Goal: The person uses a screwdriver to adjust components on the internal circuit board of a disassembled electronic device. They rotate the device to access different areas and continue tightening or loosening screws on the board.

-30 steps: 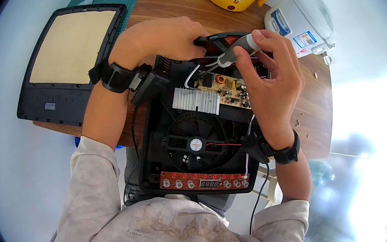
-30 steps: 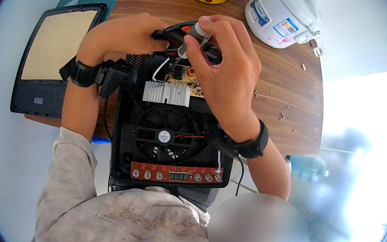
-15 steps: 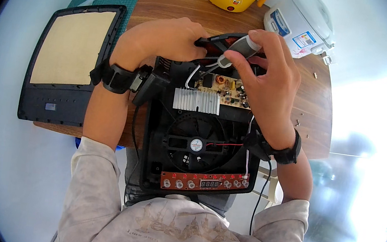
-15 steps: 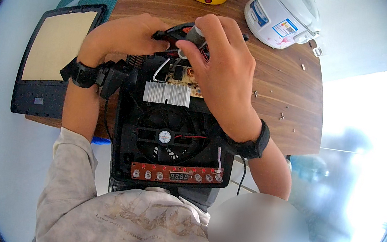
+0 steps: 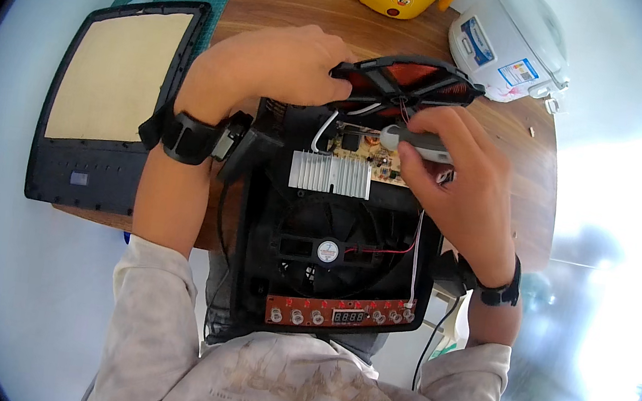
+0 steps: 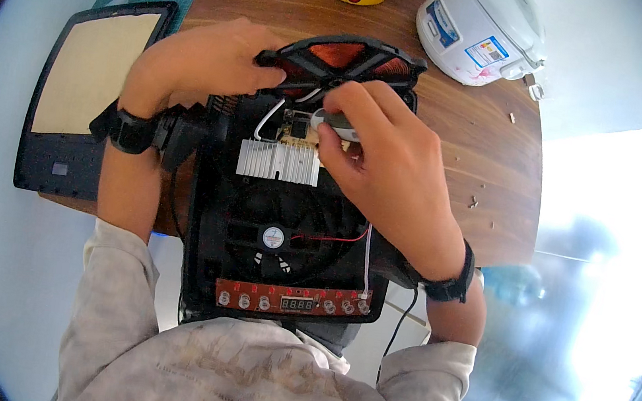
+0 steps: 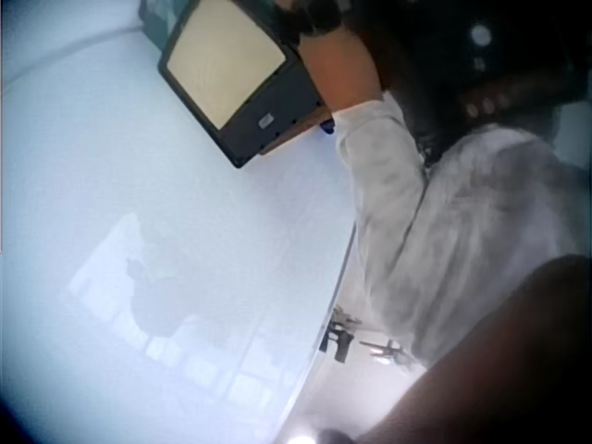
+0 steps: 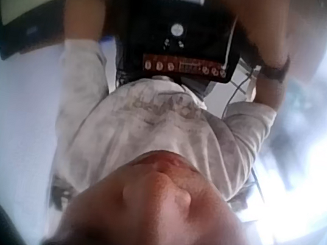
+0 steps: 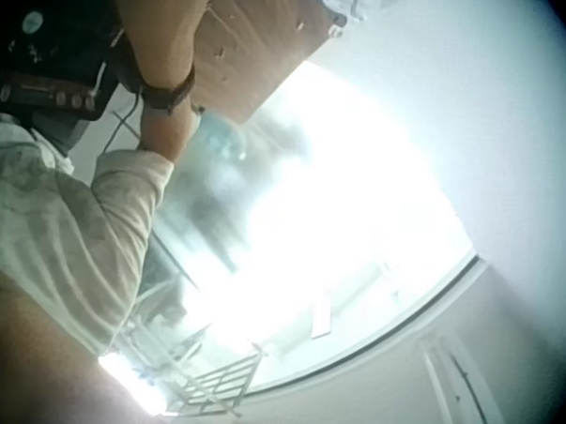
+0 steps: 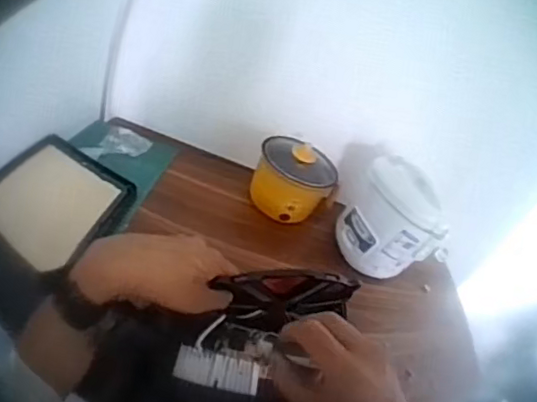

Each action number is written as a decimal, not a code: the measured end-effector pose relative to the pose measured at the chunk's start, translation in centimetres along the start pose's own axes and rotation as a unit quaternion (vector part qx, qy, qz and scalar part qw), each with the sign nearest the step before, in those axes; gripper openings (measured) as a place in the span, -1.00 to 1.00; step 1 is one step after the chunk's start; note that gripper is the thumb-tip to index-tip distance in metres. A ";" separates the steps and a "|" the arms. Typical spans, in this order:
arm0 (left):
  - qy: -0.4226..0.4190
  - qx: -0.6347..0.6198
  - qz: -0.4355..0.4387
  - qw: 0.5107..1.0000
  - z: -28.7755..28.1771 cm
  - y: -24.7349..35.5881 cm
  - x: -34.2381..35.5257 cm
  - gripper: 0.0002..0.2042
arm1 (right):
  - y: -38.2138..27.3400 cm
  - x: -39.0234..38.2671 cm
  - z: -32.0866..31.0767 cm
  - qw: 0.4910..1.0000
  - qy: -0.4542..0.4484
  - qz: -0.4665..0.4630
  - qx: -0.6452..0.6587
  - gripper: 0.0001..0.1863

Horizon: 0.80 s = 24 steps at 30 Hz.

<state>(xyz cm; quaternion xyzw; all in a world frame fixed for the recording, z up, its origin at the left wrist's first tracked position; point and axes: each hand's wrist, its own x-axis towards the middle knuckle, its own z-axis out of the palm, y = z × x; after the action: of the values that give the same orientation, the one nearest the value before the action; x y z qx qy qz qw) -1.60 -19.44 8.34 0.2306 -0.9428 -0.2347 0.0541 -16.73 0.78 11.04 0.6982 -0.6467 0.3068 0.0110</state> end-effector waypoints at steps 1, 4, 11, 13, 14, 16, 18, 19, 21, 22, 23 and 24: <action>0.003 0.004 0.004 1.000 0.0 -0.1 -0.1 -0.65 | -0.2 -0.1 -0.3 1.000 -0.011 0.013 0.011 -0.79; 0.066 0.020 0.046 0.997 0.8 -0.9 -0.5 -0.65 | -0.1 -0.3 -0.2 0.996 0.079 -0.024 -0.042 -0.82; -0.008 -0.004 -0.004 1.000 -0.3 0.6 -0.3 -0.65 | -0.2 -0.7 0.5 0.996 0.069 -0.041 -0.044 -0.83; 0.001 0.000 0.010 1.000 -0.3 0.3 -0.5 -0.65 | -0.4 -0.6 0.6 0.996 0.066 -0.039 -0.045 -0.83; 0.005 0.002 0.018 1.000 -0.2 0.2 -0.4 -0.65 | -0.4 -0.7 0.6 0.996 0.065 -0.040 -0.051 -0.83; -0.001 0.001 0.017 1.000 -0.1 0.2 -0.2 -0.64 | -0.3 -0.8 0.7 0.995 0.061 -0.042 -0.061 -0.84; 0.009 0.005 0.016 1.000 0.0 0.1 -0.3 -0.64 | -0.4 -0.9 0.9 0.996 0.056 -0.036 -0.063 -0.84; 0.021 0.009 0.018 1.000 0.3 -0.1 -0.4 -0.65 | -0.5 -0.9 0.9 0.996 0.053 -0.033 -0.063 -0.84; 0.019 0.004 0.004 1.000 0.1 0.3 -0.6 -0.65 | -0.3 -0.9 1.2 0.994 0.061 -0.050 -0.071 -0.84; 0.004 -0.005 -0.013 1.000 -0.3 0.6 -0.6 -0.65 | -0.3 -0.9 1.3 0.993 0.065 -0.059 -0.075 -0.84; -0.011 -0.015 -0.029 0.999 -0.5 0.9 -0.7 -0.65 | -0.3 -0.8 1.3 0.994 0.059 -0.057 -0.078 -0.83; -0.012 -0.010 -0.029 0.999 -0.6 1.0 -0.7 -0.64 | -0.4 -0.8 1.2 0.994 0.053 -0.055 -0.081 -0.83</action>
<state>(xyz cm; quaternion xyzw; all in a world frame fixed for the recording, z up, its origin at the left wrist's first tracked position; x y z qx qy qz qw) -1.27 -18.55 9.34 0.2543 -0.9338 -0.2488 0.0379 -15.86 1.02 9.83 0.7122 -0.6285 0.2893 0.1185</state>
